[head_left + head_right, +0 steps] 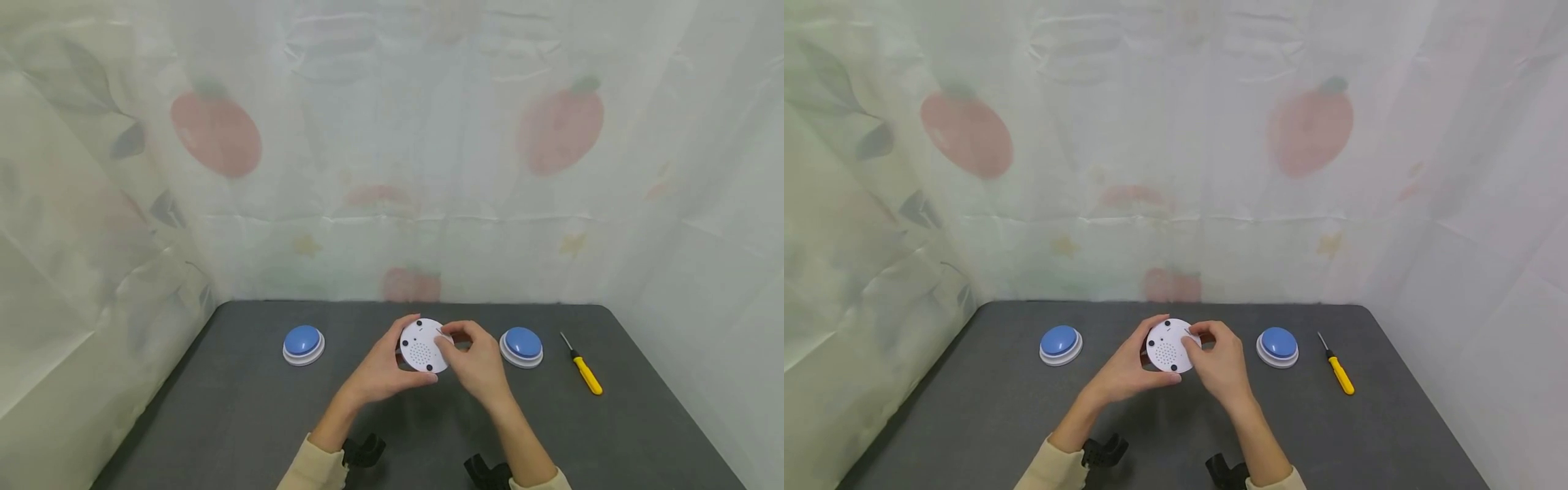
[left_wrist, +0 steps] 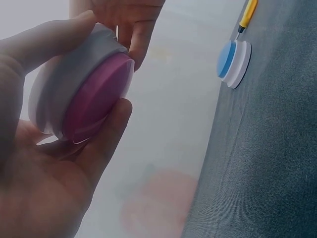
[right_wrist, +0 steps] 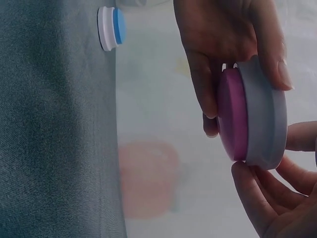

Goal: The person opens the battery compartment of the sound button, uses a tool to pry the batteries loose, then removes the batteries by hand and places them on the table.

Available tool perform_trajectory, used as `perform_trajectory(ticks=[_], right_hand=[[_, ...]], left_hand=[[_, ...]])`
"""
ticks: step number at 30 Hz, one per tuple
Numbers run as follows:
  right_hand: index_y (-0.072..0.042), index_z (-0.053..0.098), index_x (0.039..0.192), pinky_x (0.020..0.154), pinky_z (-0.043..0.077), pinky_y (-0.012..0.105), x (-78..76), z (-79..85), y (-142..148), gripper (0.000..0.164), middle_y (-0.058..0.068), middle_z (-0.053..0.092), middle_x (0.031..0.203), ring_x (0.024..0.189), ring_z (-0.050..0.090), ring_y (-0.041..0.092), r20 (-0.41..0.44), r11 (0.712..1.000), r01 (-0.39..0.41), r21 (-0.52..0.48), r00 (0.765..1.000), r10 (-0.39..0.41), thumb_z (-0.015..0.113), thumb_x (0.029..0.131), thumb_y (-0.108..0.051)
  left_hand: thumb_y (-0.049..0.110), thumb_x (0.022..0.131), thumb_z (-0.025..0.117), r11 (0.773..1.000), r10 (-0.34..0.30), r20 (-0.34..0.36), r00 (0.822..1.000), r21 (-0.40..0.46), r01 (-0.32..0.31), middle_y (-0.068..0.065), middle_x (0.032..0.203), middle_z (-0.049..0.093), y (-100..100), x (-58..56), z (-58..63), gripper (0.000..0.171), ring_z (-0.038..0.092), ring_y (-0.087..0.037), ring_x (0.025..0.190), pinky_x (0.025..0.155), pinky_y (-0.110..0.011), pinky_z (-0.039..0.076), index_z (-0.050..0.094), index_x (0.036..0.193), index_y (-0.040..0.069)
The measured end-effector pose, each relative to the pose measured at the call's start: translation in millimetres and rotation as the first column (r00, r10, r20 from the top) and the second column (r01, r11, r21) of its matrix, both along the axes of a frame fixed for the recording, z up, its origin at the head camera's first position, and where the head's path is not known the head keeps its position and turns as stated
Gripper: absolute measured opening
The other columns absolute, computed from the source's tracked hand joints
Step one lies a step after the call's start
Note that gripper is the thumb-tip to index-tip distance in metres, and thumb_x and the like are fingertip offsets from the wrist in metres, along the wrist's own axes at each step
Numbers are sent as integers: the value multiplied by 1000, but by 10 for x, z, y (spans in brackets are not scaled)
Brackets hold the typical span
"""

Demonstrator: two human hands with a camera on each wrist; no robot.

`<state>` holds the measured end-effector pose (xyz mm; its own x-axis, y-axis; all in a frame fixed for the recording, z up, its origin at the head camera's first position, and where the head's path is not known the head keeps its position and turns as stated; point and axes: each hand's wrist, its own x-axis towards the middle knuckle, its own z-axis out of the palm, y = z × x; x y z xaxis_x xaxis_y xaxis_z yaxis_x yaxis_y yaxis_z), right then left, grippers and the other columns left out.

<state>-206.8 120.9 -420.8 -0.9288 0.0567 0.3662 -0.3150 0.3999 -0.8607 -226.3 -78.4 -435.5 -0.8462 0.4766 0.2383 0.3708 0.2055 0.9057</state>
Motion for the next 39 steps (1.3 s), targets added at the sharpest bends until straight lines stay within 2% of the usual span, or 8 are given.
perform_trajectory(ticks=[6, 14, 21, 26, 31, 39], right_hand=[[-5, 74, 105, 73, 54, 29, 2, -10, -12, 22, 7, 70, 100, 94, 65, 22, 14, 999, 23, 28, 1000, -24, 81, 86, -13], [-4, 73, 103, 71, 52, 29, -24, -30, -9, 22, 9, 70, 99, 93, 63, 23, 85, 999, 40, 36, 995, -43, 82, 85, -13], [-1, 71, 104, 68, 52, 26, -30, -39, -38, 22, 12, 67, 101, 94, 61, 25, 150, 996, 32, -78, 988, -20, 81, 86, -10], [-1, 71, 104, 68, 51, 26, -42, -47, -44, 21, 13, 66, 103, 98, 60, 29, 177, 987, 33, -156, 984, -5, 80, 86, -7], [-2, 71, 105, 69, 52, 26, -51, -56, -54, 21, 13, 66, 103, 97, 61, 28, 161, 986, 30, -166, 987, -3, 80, 86, -8], [-2, 68, 110, 74, 54, 24, -38, -86, -77, 29, 12, 65, 111, 99, 65, 25, 44, 992, -19, -122, 999, 24, 82, 86, -8]], left_hand=[[27, 80, 89, 1000, 4, -8, 1000, -31, -4, -2, 135, 52, 15, 7, -3, 98, 60, -16, 103, 84, -29, 53, 29, 158, 19], [31, 79, 89, 998, 7, -25, 1000, -66, -9, -1, 136, 52, 30, -6, -27, 99, 61, -14, 102, 84, -29, 53, 31, 158, 19], [32, 78, 90, 997, 14, -37, 999, -82, -17, -2, 136, 51, 24, 8, -14, 101, 61, -15, 101, 82, -29, 53, 31, 157, 18], [31, 78, 90, 997, 14, -15, 1000, -75, -15, -2, 135, 52, 17, 14, 2, 100, 60, -15, 101, 83, -29, 53, 31, 157, 18], [30, 78, 90, 998, 22, 5, 1000, -64, -22, -2, 134, 53, -1, -4, -13, 99, 60, -16, 102, 84, -29, 53, 31, 157, 20], [26, 80, 89, 1000, 15, 5, 1000, -21, -15, -3, 135, 52, -33, -28, -34, 96, 61, -17, 103, 84, -30, 54, 31, 157, 21]])
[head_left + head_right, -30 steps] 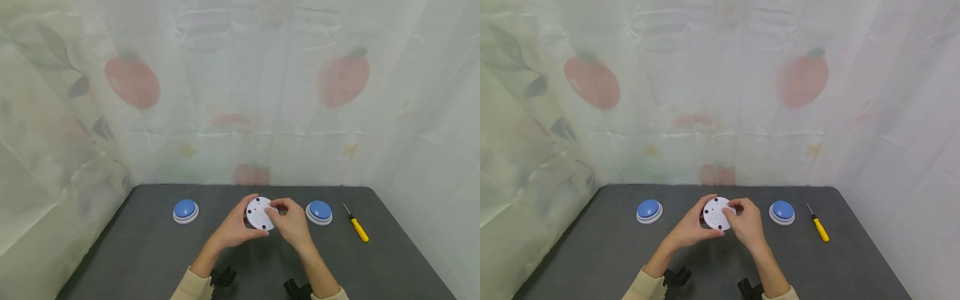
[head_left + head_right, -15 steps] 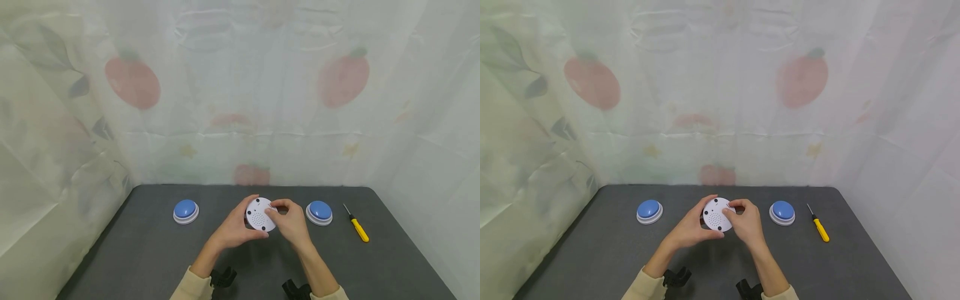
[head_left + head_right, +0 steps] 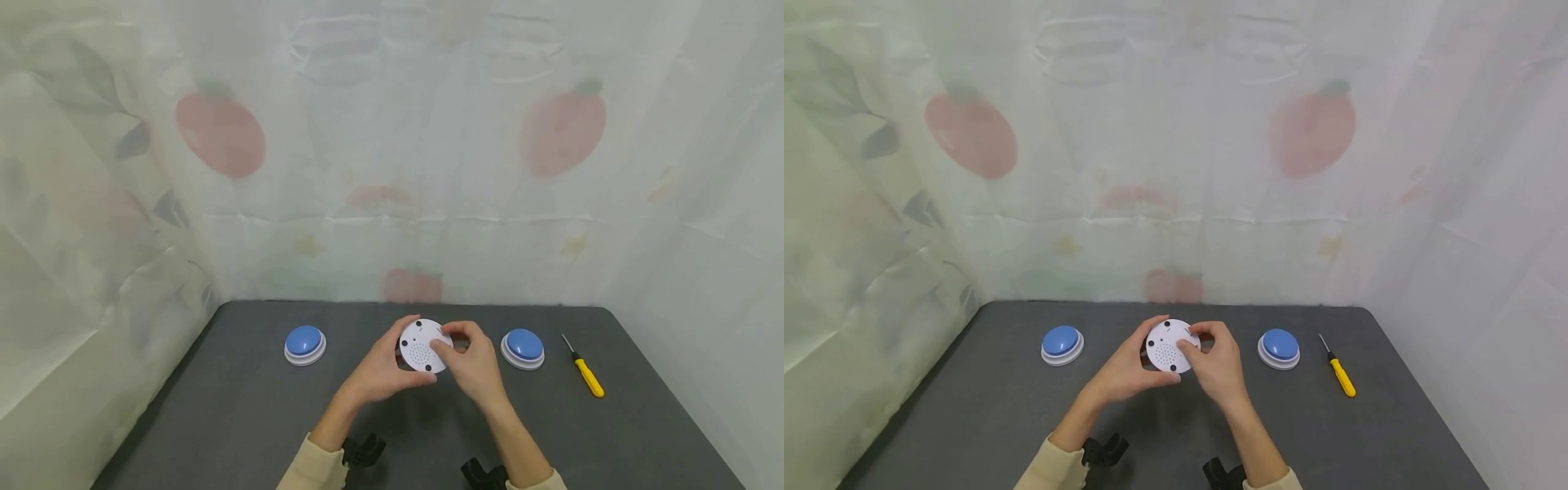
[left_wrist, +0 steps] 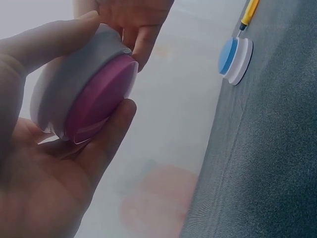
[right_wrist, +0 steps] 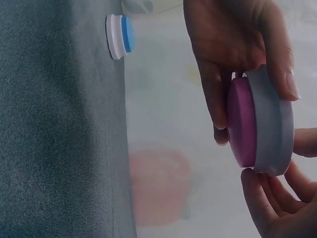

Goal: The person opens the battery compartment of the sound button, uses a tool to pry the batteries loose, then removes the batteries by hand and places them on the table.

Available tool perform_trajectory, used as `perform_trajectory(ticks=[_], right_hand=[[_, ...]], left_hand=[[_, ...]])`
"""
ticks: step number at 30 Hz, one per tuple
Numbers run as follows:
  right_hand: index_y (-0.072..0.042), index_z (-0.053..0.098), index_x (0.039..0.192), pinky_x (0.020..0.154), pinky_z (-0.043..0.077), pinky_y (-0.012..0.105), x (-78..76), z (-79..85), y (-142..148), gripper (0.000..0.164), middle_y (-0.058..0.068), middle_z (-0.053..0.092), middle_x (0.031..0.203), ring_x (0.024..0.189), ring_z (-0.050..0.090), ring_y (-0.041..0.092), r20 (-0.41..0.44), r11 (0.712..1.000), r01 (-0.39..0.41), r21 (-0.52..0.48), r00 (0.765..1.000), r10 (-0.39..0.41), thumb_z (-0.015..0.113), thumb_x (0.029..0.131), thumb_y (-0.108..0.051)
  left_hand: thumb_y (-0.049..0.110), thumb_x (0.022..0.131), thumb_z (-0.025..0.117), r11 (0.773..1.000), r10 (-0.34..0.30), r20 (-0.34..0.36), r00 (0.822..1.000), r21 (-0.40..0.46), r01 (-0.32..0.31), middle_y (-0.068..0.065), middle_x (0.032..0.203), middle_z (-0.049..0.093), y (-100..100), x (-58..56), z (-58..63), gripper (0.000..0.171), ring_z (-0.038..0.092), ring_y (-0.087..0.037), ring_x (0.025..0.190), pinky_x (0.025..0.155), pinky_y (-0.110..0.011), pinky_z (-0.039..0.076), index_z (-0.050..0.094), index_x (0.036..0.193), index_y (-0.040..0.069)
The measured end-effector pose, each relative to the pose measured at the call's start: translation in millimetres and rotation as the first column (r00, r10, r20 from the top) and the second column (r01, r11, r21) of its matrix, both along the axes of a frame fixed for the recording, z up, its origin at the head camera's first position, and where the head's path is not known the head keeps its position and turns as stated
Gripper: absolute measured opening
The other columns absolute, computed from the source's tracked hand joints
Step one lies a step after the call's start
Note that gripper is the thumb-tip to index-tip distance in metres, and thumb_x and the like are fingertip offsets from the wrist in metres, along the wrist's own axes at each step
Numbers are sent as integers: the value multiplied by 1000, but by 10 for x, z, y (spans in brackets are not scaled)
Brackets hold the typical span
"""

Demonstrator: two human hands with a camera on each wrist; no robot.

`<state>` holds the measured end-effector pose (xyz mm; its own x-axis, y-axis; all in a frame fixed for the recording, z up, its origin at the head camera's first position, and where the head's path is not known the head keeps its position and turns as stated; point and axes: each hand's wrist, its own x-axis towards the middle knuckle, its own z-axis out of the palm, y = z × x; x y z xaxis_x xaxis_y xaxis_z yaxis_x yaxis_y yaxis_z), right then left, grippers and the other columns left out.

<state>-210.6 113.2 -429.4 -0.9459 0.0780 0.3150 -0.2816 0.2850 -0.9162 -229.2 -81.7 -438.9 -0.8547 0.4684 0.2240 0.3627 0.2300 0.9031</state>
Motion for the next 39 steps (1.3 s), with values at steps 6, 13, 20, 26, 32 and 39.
perform_trajectory(ticks=[6, 13, 20, 26, 32, 39], right_hand=[[-5, 69, 106, 81, 54, 32, 6, -9, -15, 27, 7, 61, 109, 100, 62, 21, -103, 998, 30, 56, 994, -24, 83, 83, -6], [-6, 70, 108, 80, 54, 33, 23, 12, -62, 28, 4, 63, 99, 92, 60, 18, -177, 995, 46, 87, 984, -31, 82, 83, -2], [-8, 71, 109, 81, 54, 32, -5, 9, -61, 26, 5, 67, 97, 88, 62, 18, -144, 999, 20, 36, 989, -15, 81, 86, -5], [-3, 71, 109, 77, 53, 27, -42, 28, 14, 23, 9, 71, 102, 92, 63, 20, -113, 999, -32, -38, 993, 27, 79, 87, -3], [-3, 71, 110, 78, 53, 23, -95, 89, 106, 21, 10, 69, 105, 94, 62, 20, -71, 994, -105, -37, 992, 102, 76, 90, -2], [-5, 70, 115, 82, 52, 25, -135, 134, 175, 23, 8, 68, 109, 97, 62, 21, -8, 990, -127, 59, 992, 128, 76, 92, -9]], left_hand=[[26, 81, 88, 1000, 2, 10, 1000, 3, -2, -3, 134, 52, -5, -9, -4, 96, 60, -18, 103, 84, -30, 54, 31, 157, 22], [27, 81, 88, 1000, 10, 12, 1000, 10, -11, -4, 135, 52, -19, -12, 22, 95, 60, -18, 105, 84, -31, 54, 30, 157, 23], [27, 81, 88, 1000, 12, 12, 1000, -5, -12, -2, 134, 52, -61, -7, 57, 96, 59, -18, 105, 84, -32, 53, 30, 158, 22], [25, 82, 87, 1000, -9, 41, 999, -3, 9, -3, 131, 53, -82, -10, 42, 96, 58, -19, 106, 86, -32, 53, 29, 158, 22], [24, 81, 87, 1000, -12, 55, 998, -1, 13, -3, 132, 53, -96, -11, 45, 95, 57, -20, 107, 87, -32, 52, 29, 157, 24], [21, 81, 86, 1000, -21, 73, 997, 11, 21, -5, 131, 53, -114, -17, 39, 95, 58, -20, 105, 85, -32, 53, 28, 157, 23]])
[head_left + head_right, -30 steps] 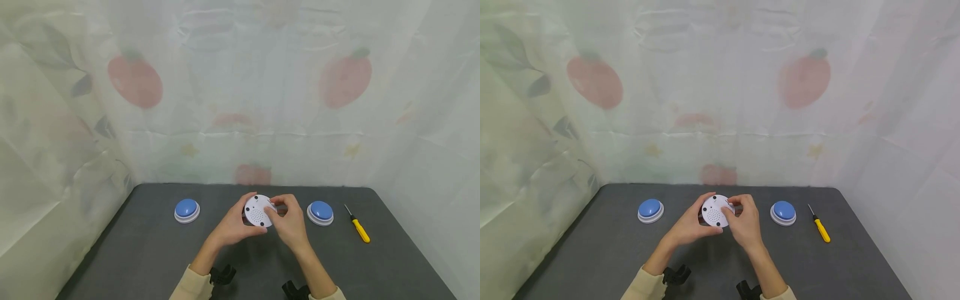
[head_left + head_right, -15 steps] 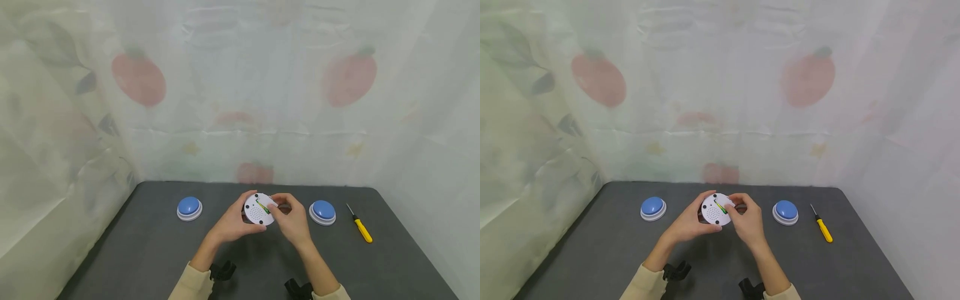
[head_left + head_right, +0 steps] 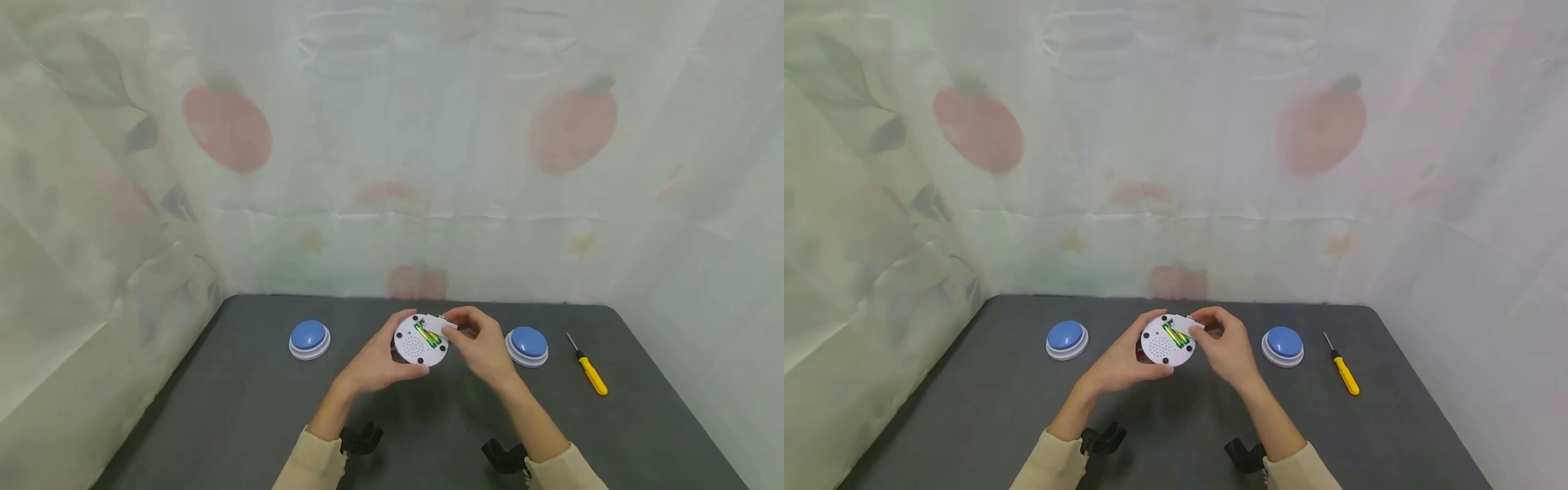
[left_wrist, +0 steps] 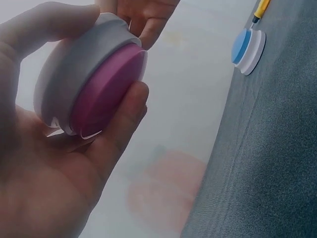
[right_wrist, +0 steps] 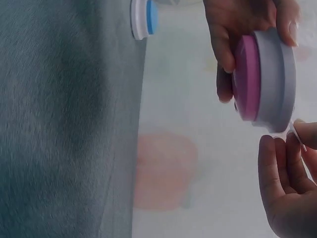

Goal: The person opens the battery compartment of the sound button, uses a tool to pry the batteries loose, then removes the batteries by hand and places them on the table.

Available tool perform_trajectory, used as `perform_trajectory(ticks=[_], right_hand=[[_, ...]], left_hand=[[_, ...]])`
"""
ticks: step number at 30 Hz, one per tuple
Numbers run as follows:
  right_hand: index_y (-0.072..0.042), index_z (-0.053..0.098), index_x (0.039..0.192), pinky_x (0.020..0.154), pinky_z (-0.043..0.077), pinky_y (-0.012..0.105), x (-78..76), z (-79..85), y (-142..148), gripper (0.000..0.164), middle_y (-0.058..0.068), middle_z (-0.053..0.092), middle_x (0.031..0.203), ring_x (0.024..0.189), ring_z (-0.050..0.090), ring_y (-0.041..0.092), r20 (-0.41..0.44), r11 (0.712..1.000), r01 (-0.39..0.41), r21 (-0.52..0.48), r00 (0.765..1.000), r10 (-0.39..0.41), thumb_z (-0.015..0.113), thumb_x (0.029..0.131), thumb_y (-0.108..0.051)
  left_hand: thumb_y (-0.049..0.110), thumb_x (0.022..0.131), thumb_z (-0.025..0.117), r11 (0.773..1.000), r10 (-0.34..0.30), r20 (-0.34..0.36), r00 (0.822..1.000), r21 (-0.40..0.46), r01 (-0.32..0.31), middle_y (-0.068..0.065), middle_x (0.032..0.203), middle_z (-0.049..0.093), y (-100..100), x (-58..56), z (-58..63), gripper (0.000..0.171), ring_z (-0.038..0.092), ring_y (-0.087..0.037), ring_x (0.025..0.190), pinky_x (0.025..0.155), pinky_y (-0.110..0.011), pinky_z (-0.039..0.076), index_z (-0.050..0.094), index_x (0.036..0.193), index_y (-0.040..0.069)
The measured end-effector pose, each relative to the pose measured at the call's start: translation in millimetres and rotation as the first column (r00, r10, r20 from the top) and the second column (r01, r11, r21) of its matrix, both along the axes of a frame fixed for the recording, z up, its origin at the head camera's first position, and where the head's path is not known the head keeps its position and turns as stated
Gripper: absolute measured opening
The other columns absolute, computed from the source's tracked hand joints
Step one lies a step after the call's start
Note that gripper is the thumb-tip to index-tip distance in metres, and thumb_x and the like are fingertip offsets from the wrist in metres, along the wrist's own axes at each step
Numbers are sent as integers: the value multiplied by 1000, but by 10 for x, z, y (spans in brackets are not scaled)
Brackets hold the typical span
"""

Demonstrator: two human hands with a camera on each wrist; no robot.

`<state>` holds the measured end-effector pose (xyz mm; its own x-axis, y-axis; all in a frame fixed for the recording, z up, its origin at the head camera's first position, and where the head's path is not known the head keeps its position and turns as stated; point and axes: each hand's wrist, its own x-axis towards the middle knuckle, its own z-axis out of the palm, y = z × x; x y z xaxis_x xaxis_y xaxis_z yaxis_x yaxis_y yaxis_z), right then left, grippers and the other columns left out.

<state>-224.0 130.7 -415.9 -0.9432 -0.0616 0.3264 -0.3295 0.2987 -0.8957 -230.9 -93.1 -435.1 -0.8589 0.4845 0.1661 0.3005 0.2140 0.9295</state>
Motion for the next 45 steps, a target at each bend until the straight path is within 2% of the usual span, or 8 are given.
perform_trajectory(ticks=[12, 16, 20, 25, 28, 32, 40, 45], right_hand=[[1, 69, 112, 76, 56, 26, -253, 58, 169, 21, 15, 68, 105, 89, 65, 21, 2, 999, -23, 24, 1000, 23, 73, 93, -7], [4, 67, 115, 75, 57, 30, -365, 17, 222, 25, 17, 68, 105, 84, 67, 21, 50, 1000, -23, 17, 998, 23, 72, 93, -6], [3, 66, 117, 74, 56, 32, -471, -32, 235, 25, 17, 67, 103, 84, 67, 33, 107, 999, -32, -12, 994, 33, 71, 95, -6], [4, 66, 116, 77, 57, 40, -644, -172, 218, 24, 17, 67, 101, 86, 66, 39, 130, 998, -43, -54, 990, 50, 71, 94, -4], [5, 65, 115, 74, 57, 39, -746, -281, 207, 23, 17, 67, 98, 80, 66, 31, 138, 998, -55, -41, 989, 60, 70, 94, -2], [3, 66, 113, 67, 53, 30, -834, -395, 204, 20, 13, 65, 91, 71, 63, 21, 165, 999, -48, 23, 985, 43, 70, 94, -2], [3, 67, 107, 64, 50, 30, -953, -571, 254, 15, 11, 64, 87, 71, 60, 18, 172, 986, -14, 166, 985, -15, 72, 93, -2], [4, 68, 104, 59, 48, 27, -1010, -734, 281, 15, 9, 62, 80, 66, 57, 15, 194, 983, -21, 183, 981, -15, 73, 91, -1]], left_hand=[[20, 82, 84, 999, 46, -5, 999, -26, -46, -10, 125, 55, -103, -50, 1, 93, 60, -20, 97, 81, -32, 52, 29, 156, 21], [19, 82, 84, 997, 74, 1, 997, -38, -74, -12, 125, 55, -139, -65, -1, 92, 61, -20, 95, 81, -33, 52, 30, 156, 21], [17, 82, 84, 996, 84, 4, 996, -38, -84, -12, 124, 55, -170, -77, 11, 91, 60, -21, 95, 80, -34, 52, 31, 155, 20], [18, 81, 85, 996, 84, 4, 996, -36, -83, -12, 124, 55, -199, -80, 23, 91, 60, -21, 95, 80, -34, 52, 31, 155, 21], [18, 82, 84, 996, 81, 5, 997, -26, -81, -13, 125, 54, -211, -71, 31, 92, 60, -21, 96, 80, -34, 52, 29, 156, 20], [18, 83, 83, 997, 73, 4, 997, -19, -73, -14, 125, 54, -222, -56, 38, 93, 60, -21, 96, 80, -33, 52, 27, 157, 19], [17, 83, 83, 998, 61, 5, 998, -8, -61, -13, 125, 54, -225, -59, 11, 92, 61, -22, 97, 81, -35, 53, 28, 156, 23], [18, 83, 83, 998, 61, 10, 998, -12, -61, -13, 126, 53, -223, -50, -8, 91, 61, -22, 97, 81, -34, 53, 28, 156, 22]])
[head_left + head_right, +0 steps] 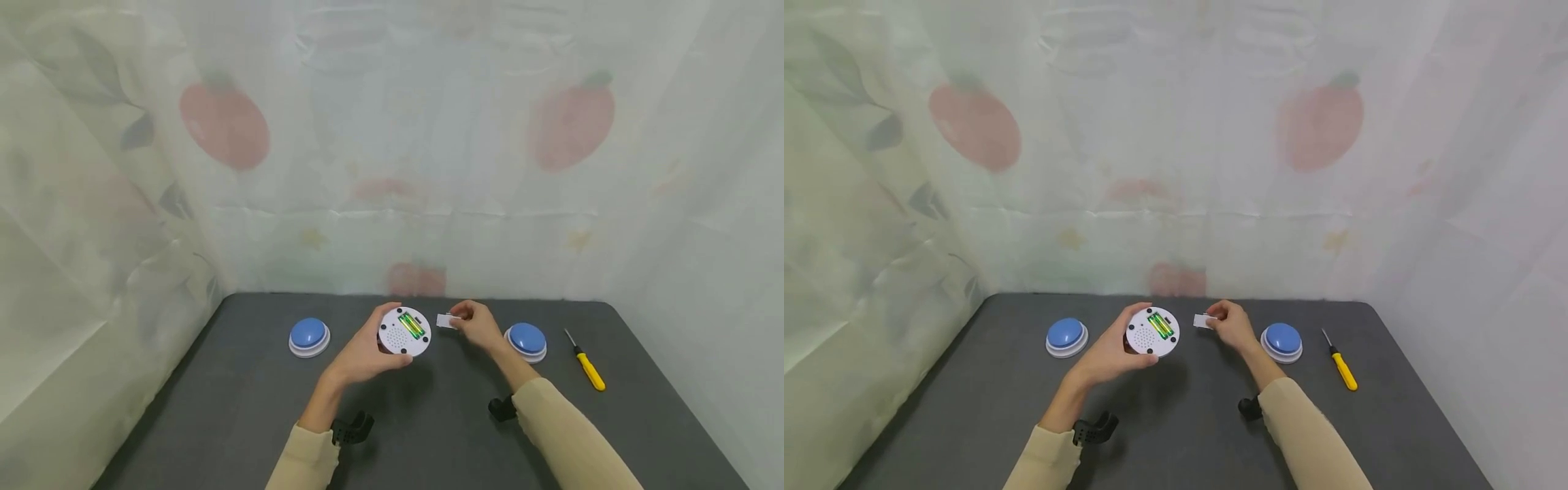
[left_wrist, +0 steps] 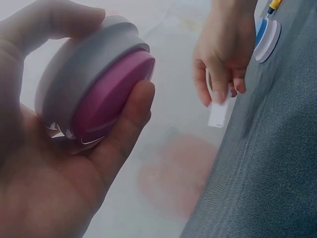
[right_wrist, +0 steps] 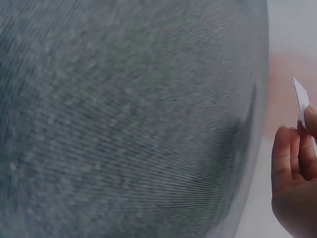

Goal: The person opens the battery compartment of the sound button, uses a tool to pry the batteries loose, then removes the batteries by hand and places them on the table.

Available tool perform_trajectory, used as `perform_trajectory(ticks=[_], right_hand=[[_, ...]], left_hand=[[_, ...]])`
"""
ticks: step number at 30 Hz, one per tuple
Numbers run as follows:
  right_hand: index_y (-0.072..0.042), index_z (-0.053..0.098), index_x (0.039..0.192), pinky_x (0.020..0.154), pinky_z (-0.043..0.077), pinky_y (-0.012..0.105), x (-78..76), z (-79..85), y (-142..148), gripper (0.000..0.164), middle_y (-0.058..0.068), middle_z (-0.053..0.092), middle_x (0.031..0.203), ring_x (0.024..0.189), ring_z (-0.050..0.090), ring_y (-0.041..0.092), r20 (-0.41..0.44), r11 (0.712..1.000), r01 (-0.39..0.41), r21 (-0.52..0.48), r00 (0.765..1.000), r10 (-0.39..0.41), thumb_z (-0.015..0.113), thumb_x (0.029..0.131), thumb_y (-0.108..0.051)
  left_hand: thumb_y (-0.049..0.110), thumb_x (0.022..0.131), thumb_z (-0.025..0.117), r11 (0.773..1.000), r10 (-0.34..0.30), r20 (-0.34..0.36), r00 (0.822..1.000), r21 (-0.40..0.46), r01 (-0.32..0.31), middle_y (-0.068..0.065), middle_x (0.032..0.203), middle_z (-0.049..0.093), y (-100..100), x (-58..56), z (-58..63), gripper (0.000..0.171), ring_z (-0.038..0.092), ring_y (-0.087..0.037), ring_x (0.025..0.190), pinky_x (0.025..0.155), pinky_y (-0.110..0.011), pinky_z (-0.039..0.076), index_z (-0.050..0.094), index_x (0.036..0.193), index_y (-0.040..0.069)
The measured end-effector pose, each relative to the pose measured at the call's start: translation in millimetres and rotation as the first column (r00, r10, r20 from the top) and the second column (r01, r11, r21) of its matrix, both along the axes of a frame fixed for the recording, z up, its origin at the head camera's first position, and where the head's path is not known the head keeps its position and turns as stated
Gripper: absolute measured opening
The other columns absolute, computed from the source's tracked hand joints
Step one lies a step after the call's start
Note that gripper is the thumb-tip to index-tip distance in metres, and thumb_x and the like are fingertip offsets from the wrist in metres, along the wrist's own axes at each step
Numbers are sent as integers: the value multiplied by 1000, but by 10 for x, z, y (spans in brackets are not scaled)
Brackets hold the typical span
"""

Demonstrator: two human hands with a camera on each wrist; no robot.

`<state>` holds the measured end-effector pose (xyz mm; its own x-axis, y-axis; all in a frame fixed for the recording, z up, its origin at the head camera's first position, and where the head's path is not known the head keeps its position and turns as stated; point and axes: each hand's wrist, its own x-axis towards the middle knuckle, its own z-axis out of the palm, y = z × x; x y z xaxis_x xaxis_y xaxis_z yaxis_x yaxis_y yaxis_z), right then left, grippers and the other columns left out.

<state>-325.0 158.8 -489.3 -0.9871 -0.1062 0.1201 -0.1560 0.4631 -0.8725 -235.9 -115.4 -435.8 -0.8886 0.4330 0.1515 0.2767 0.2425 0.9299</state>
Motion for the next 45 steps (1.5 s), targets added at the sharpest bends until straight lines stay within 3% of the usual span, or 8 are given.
perform_trajectory(ticks=[4, 11, 19, 33, 39, 45], right_hand=[[4, 69, 103, 60, 46, 25, -29, -109, 15, 14, 7, 59, 78, 66, 55, 15, 26, 1000, 6, 17, 1000, -6, 73, 90, 0], [1, 70, 101, 69, 41, 32, -36, -193, 38, 13, 7, 58, 83, 76, 51, 19, 54, 996, 21, 85, 998, -25, 74, 90, -4], [0, 70, 101, 66, 40, 32, -74, -283, 49, 13, 6, 56, 78, 71, 50, 19, 69, 993, 33, 114, 997, -41, 74, 90, -6], [-4, 70, 100, 66, 41, 37, -126, -327, -42, 9, 7, 55, 76, 71, 52, 23, -59, 947, 85, 310, 996, -70, 71, 91, -4], [-1, 71, 106, 63, 43, 35, -103, -316, -35, 15, 8, 56, 75, 69, 53, 21, -69, 954, 63, 293, 997, -45, 70, 90, -1], [1, 69, 109, 66, 42, 36, -4, -171, 26, 17, 6, 56, 77, 71, 52, 21, -84, 967, 89, 239, 994, -70, 68, 91, 0]], left_hand=[[17, 83, 83, 1000, 0, 3, 1000, -1, 0, -13, 125, 54, 12, 15, -4, 92, 60, -22, 97, 80, -33, 52, 28, 156, 21], [17, 81, 83, 1000, 0, -9, 1000, -2, 0, -9, 122, 56, 46, 11, -19, 92, 62, -21, 96, 80, -32, 53, 29, 155, 25], [16, 81, 84, 1000, -22, -13, 1000, 11, 22, -11, 124, 55, 68, 8, -41, 94, 62, -21, 97, 80, -32, 54, 29, 156, 22], [16, 81, 83, 1000, -15, -13, 1000, -11, 15, -12, 123, 55, 51, 15, -20, 93, 62, -21, 96, 79, -32, 53, 29, 156, 23], [15, 81, 84, 1000, -28, -3, 1000, -3, 28, -13, 124, 55, 49, 10, -33, 93, 61, -21, 96, 80, -31, 53, 29, 156, 22], [17, 81, 83, 1000, -29, 7, 1000, -1, 29, -12, 122, 55, 60, 29, -25, 93, 62, -21, 95, 80, -31, 53, 29, 156, 23]])
